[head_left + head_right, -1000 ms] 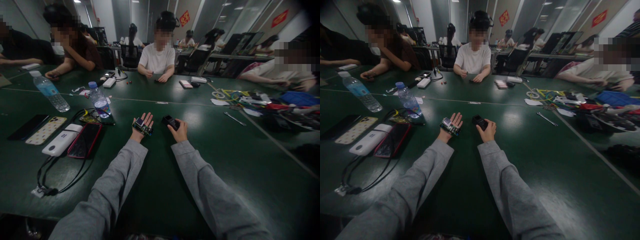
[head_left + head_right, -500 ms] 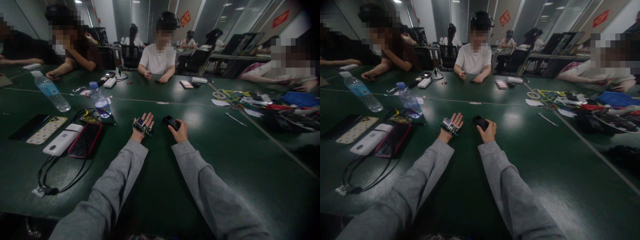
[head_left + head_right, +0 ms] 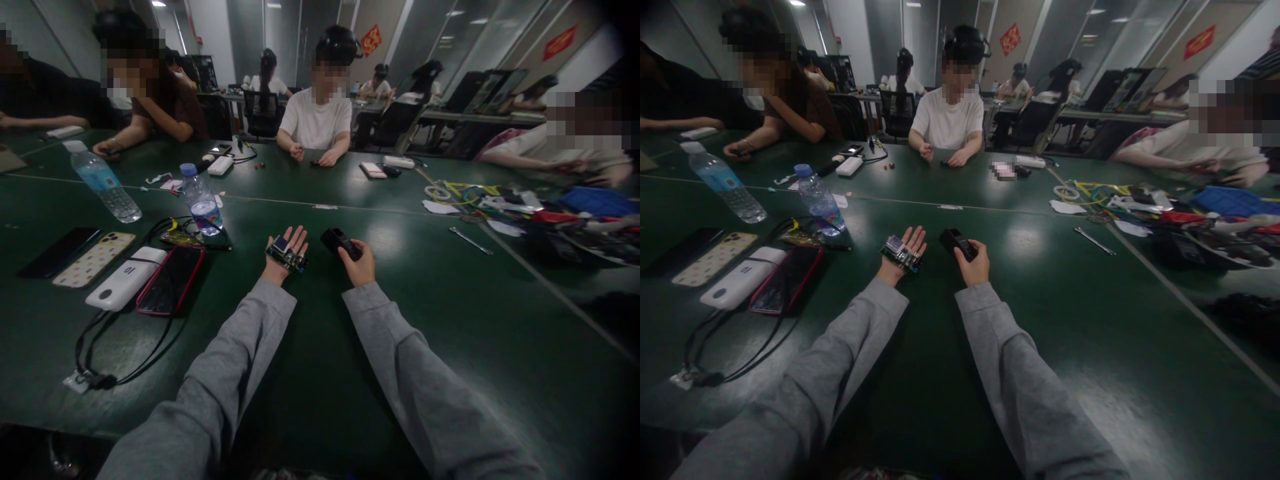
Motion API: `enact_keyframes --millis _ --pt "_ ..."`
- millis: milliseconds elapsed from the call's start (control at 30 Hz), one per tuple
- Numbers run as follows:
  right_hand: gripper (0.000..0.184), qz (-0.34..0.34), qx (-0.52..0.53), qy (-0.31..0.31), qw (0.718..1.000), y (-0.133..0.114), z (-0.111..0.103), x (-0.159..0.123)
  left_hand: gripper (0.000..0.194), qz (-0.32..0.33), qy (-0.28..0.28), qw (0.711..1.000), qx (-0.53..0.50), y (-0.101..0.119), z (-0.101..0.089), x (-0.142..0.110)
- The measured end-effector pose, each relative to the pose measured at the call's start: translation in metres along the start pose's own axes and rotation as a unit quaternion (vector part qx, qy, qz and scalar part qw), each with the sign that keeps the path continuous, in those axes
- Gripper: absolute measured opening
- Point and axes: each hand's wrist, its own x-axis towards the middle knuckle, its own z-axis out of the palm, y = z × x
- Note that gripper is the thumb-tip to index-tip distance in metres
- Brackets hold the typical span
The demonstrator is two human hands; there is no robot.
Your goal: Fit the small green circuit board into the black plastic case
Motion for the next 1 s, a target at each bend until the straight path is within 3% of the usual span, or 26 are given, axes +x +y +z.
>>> enact_keyframes --millis 133,300,400,500,733,900,1000 --pt "0.058 0.011 0.118 -0.004 0.993 -0.029 0.017 -0.014 0.06 0.001 -0.003 1.0 0.004 0.001 -0.005 0.002" --pt "0.056 -0.003 0.185 -0.082 0.979 -0.068 0.038 -0.037 0.061 -0.004 0.11 0.994 0.009 0.003 -0.005 0.007" --pt "0.055 -0.005 0.205 -0.115 0.972 -0.08 0.045 -0.045 0.065 -0.008 0.087 0.996 0.007 0.002 -0.002 0.008" --pt "0.055 -0.006 0.218 -0.125 0.968 -0.084 0.051 -0.048 0.069 -0.024 0.04 0.999 0.004 0.001 -0.002 0.009" --pt "0.052 -0.048 0.196 -0.146 0.968 -0.083 0.057 -0.046 0.061 -0.009 0.034 0.999 0.013 0.001 -0.007 0.011" --pt "0.054 -0.133 0.113 -0.236 0.956 -0.067 0.064 -0.05 0.066 0.019 -0.001 1.0 0.024 -0.002 -0.011 0.009" --pt "0.057 -0.153 0.09 -0.251 0.952 -0.058 0.068 -0.053 0.068 0.024 -0.017 0.999 0.035 -0.003 -0.012 0.009"
